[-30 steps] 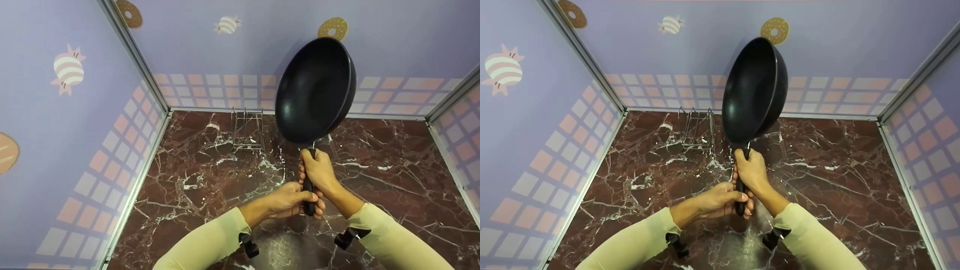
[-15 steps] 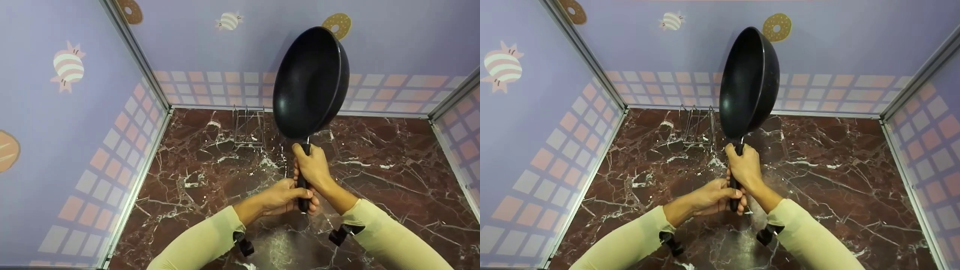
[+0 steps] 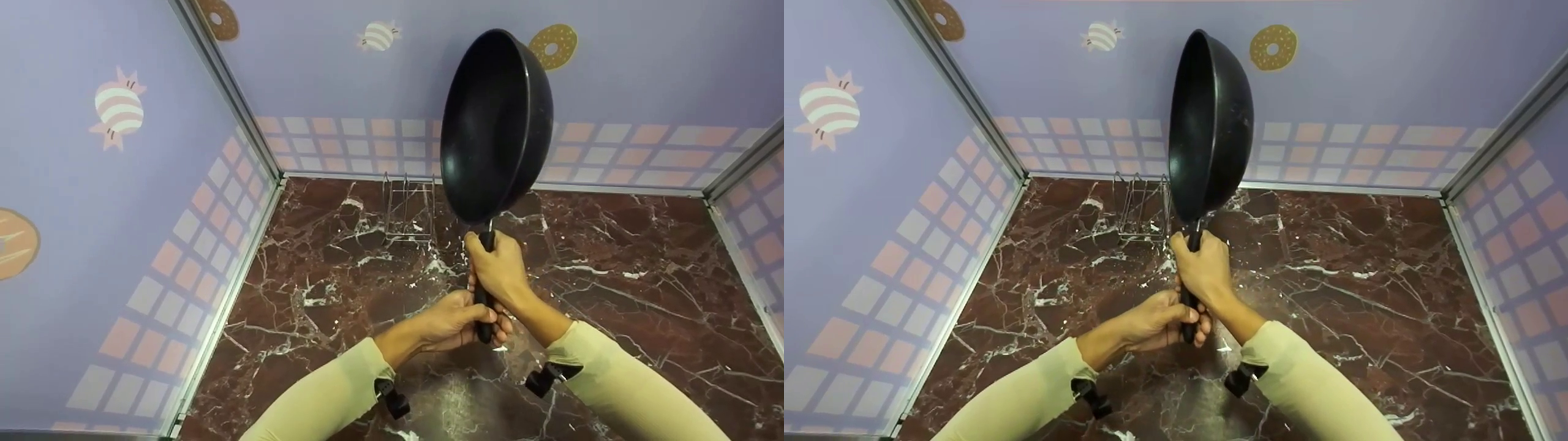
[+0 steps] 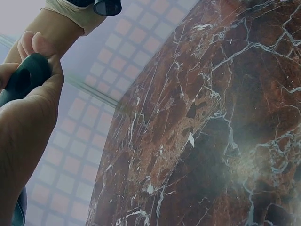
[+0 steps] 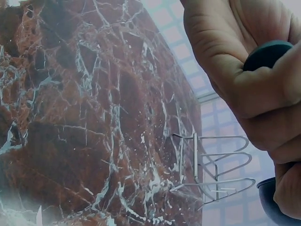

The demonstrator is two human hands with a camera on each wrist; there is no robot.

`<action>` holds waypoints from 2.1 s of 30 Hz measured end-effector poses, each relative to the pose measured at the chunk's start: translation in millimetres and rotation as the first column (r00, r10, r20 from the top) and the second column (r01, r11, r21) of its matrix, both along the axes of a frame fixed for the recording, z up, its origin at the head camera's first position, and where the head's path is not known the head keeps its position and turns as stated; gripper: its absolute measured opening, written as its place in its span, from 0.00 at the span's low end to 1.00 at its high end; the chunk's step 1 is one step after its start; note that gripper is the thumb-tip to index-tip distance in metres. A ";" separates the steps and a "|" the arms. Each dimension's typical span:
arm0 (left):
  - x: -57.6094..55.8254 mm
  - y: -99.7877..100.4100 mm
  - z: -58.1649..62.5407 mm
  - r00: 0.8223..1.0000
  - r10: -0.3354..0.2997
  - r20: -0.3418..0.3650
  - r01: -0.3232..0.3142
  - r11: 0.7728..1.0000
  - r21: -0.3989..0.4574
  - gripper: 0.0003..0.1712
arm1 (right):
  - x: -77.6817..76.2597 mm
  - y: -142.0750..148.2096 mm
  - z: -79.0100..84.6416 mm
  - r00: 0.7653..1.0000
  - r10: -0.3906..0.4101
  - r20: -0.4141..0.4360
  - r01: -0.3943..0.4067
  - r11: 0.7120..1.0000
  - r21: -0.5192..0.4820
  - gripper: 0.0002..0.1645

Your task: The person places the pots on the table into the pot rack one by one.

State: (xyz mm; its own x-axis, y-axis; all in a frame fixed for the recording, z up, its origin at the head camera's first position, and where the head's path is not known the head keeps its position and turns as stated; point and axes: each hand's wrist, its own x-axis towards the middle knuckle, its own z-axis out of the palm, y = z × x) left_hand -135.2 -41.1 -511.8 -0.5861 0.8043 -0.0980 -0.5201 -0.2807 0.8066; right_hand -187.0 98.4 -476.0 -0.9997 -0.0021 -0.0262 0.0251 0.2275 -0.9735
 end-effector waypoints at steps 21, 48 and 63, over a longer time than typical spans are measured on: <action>-2.0 -33.4 -1.3 0.999 0.029 -0.017 -0.029 1.000 0.010 0.12 | -4.1 -35.2 4.1 0.999 0.044 -0.030 -0.043 0.998 0.047 0.20; -8.7 -75.2 -14.4 0.999 0.034 -0.026 -0.033 0.999 0.035 0.12 | -10.6 -76.4 1.9 0.997 0.071 -0.026 -0.069 0.994 0.090 0.30; -12.8 -94.8 -22.7 0.998 -0.017 -0.057 0.024 0.993 0.113 0.16 | -11.2 -97.4 1.1 0.998 0.055 0.020 -0.058 0.990 0.130 0.30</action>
State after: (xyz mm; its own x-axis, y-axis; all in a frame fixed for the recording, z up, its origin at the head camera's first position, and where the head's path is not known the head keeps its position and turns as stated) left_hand -148.1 -135.8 -534.5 -0.5712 0.8203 0.0274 -0.4818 -0.3621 0.7980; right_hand -198.2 1.1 -474.9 -0.9975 -0.0540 -0.0460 0.0240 0.3542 -0.9349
